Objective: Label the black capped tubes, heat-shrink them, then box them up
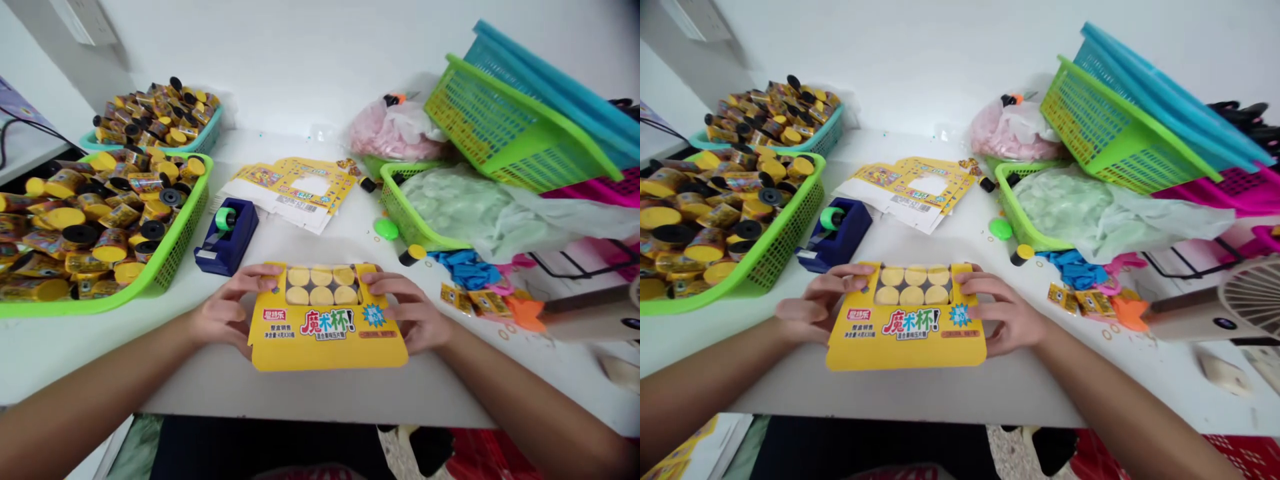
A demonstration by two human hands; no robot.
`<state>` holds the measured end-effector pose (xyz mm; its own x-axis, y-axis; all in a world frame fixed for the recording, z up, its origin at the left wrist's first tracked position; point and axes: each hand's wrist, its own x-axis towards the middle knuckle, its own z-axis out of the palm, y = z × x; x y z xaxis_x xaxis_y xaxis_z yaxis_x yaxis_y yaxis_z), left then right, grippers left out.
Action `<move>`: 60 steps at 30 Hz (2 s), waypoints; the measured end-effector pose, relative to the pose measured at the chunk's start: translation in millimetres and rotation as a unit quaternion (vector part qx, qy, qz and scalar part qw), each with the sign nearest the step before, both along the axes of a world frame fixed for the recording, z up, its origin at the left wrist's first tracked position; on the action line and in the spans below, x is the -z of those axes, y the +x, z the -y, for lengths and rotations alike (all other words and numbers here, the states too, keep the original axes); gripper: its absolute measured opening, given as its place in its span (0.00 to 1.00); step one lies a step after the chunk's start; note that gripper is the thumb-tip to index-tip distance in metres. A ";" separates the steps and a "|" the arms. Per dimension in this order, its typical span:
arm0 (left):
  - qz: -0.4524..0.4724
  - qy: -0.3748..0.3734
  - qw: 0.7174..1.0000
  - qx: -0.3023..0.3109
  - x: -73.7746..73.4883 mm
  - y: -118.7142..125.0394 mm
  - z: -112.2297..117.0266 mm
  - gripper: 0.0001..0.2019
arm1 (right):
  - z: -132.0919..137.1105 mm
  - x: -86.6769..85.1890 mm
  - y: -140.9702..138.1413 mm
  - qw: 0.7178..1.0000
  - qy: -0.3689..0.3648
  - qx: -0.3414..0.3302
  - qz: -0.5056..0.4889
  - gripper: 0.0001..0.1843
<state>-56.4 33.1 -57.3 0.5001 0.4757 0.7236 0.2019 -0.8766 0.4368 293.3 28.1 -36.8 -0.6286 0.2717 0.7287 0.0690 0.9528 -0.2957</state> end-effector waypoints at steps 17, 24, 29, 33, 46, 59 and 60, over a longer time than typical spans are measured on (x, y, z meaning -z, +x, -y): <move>-0.005 -0.043 0.999 -0.003 -34.8 23.0 26.9 0.23 | 31.9 -20.9 -20.7 0.989 0.031 0.141 0.046 0.27; 0.035 -0.016 0.999 -0.002 -34.8 26.9 25.2 0.15 | 32.9 -30.5 -14.1 0.992 -0.004 0.109 0.058 0.30; 0.067 -0.045 0.996 -0.027 -34.5 31.7 27.3 0.10 | 34.6 -32.1 -15.5 0.992 -0.050 0.113 0.027 0.29; 0.066 -0.056 0.996 -0.036 -34.0 32.1 28.8 0.10 | 35.8 -33.4 -16.7 0.990 -0.073 0.115 0.025 0.26; 0.062 -0.048 0.996 -0.030 -38.8 38.3 34.9 0.10 | 29.9 -27.2 -12.8 0.991 -0.102 0.082 0.015 0.27; -0.001 0.100 0.994 0.049 -38.3 26.0 25.2 0.16 | 15.4 -19.9 0.1 0.996 0.037 0.036 0.067 0.25; -0.013 0.101 0.993 0.059 -37.9 24.9 24.7 0.15 | 16.0 -19.1 -1.9 0.996 0.057 0.048 0.057 0.25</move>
<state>-31.5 8.5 -19.4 0.5632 0.2597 0.7844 0.1019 -0.9639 0.2459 291.4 12.0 -17.7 -0.6840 0.2541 0.6838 0.1886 0.9671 -0.1708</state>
